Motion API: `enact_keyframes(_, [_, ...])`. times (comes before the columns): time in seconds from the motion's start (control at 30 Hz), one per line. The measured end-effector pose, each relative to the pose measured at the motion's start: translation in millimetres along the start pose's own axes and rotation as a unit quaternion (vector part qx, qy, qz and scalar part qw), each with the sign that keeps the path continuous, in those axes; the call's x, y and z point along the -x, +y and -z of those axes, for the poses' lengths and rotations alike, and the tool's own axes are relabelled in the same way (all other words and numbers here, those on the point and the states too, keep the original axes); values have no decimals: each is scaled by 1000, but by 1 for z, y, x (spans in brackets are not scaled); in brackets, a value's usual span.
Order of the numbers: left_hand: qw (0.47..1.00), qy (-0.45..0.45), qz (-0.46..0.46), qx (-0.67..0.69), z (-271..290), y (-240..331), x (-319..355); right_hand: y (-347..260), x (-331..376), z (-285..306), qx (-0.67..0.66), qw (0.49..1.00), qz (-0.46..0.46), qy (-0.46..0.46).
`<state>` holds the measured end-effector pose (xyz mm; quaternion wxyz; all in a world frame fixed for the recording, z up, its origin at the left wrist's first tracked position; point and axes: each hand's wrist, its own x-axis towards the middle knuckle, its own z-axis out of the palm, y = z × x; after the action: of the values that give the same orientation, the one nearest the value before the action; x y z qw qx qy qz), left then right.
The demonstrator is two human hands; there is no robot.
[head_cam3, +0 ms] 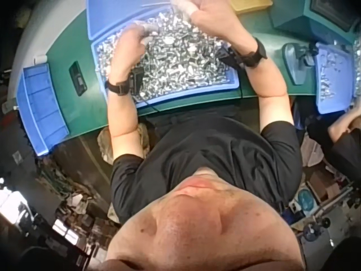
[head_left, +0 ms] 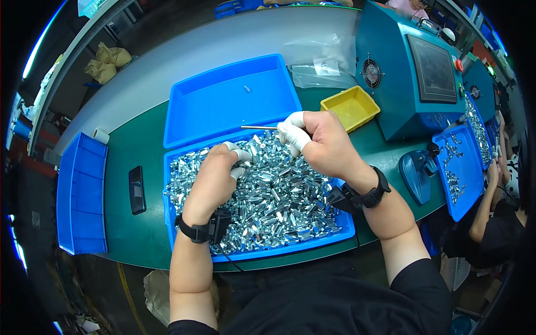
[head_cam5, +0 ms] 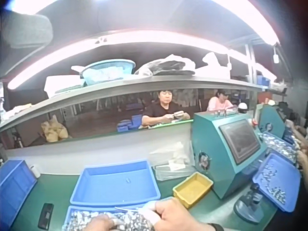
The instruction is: Inspecting and sorting small metal clips using a handheld probe at a manual workstation.
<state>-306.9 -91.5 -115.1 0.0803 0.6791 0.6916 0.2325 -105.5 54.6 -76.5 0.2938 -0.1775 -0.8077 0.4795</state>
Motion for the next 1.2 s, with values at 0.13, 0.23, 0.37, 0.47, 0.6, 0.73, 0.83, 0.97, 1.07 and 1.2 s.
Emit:
enact_keyframes(0.13, [997,-9,56,49,5,2,-3,-1,-1,2,6,1000,-14,-8])
enact_keyframes(0.23, [989,69,82,102,13,6,-3,-2,-3,1,8,1000,-19,-15])
enact_keyframes(0.37, [931,100,178,303,15,2,-3,-5,-5,-1,7,1000,-16,-20])
enact_keyframes(0.47, [857,107,167,476,29,4,-2,-7,-5,-1,9,1000,-15,-22])
enact_keyframes(0.6, [788,107,129,593,35,6,-1,-8,-4,-1,-11,999,-27,-29])
enact_keyframes(0.73, [777,106,106,612,36,13,-2,-12,-4,4,9,998,-27,-49])
enact_keyframes(0.83, [787,95,92,603,34,16,-6,-9,-5,9,19,999,6,-50])
enact_keyframes(0.97, [811,77,83,573,28,27,-13,-14,-4,19,56,996,28,-62])
enact_keyframes(1.07, [822,74,89,558,24,42,-20,-17,-2,28,90,993,64,-43])
enact_keyframes(1.2, [829,121,86,539,19,64,-27,-17,4,43,101,987,127,-9])
